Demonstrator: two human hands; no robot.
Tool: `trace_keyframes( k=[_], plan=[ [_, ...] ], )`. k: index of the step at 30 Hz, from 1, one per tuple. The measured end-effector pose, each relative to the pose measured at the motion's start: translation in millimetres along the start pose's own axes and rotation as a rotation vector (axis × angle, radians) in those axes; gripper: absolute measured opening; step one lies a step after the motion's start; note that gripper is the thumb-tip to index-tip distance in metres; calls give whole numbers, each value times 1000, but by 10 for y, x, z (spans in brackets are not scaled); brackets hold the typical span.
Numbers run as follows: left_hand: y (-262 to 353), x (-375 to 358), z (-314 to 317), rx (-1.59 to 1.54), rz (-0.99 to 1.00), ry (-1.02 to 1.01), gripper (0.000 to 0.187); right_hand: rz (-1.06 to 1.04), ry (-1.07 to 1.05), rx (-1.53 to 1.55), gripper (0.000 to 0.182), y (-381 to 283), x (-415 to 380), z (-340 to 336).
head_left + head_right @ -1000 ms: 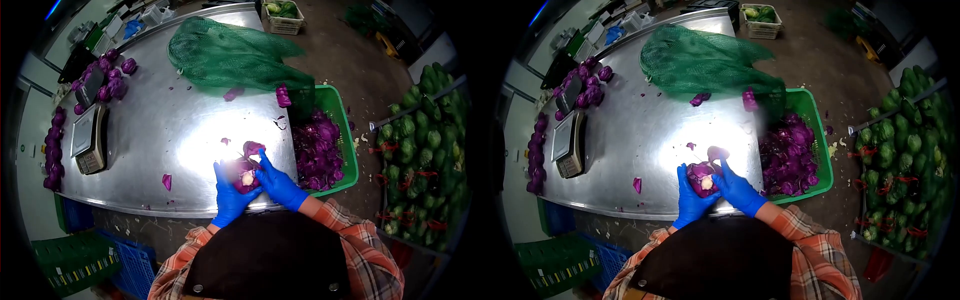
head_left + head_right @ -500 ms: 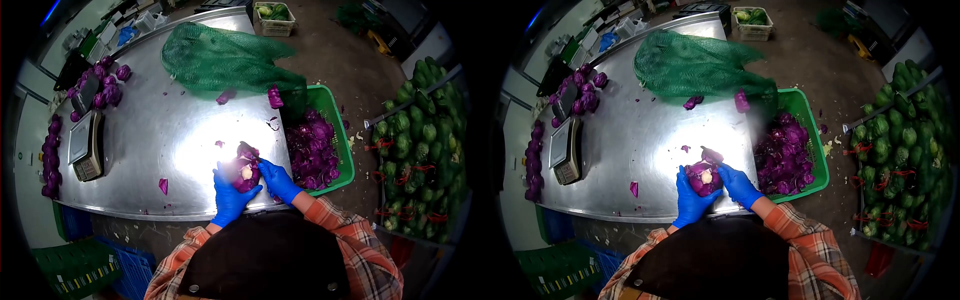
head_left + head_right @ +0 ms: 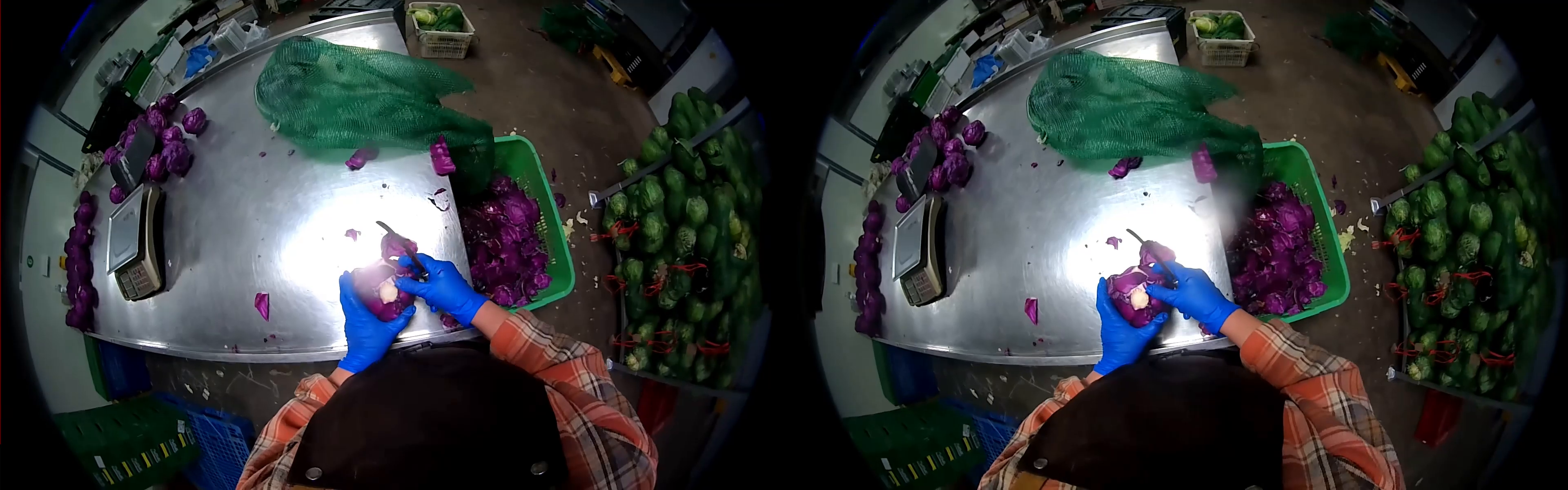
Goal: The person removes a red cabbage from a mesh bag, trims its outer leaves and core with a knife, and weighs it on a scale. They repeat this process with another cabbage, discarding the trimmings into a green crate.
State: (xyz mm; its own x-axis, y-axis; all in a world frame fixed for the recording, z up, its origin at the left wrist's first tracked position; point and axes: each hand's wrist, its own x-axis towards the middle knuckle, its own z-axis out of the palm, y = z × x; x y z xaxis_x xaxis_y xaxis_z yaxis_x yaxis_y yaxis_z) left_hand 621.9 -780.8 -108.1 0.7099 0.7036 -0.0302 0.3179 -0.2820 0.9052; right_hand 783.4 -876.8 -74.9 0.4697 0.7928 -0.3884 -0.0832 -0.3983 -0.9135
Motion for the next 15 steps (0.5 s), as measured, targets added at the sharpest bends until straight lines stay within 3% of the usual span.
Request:
trace_keyframes(
  k=[2, 5, 6, 8, 11, 13, 15],
  plan=[
    [20, 16, -20, -41, 12, -32, 124, -252, 63, -107, 48, 258, 97, 53],
    [-50, 46, -76, -79, 19, -39, 123, -384, 34, -325, 37, 403, 55, -102],
    [-91, 35, -99, -90, 16, -33, 123, -279, 68, -45, 30, 915, 192, -132],
    [-154, 19, -208, -205, -8, -116, 124, 118, 187, 318, 32, 784, 62, -396],
    [-64, 11, -261, -233, 18, -193, 125, 69, 193, 153, 37, 263, -24, -364],
    [81, 64, -271, -190, 71, -234, 125, 163, 6, 52, 46, -43, 33, -203],
    [142, 100, -205, -213, -30, -212, 123, 210, -100, 52, 55, -77, 117, -112]
  ],
)
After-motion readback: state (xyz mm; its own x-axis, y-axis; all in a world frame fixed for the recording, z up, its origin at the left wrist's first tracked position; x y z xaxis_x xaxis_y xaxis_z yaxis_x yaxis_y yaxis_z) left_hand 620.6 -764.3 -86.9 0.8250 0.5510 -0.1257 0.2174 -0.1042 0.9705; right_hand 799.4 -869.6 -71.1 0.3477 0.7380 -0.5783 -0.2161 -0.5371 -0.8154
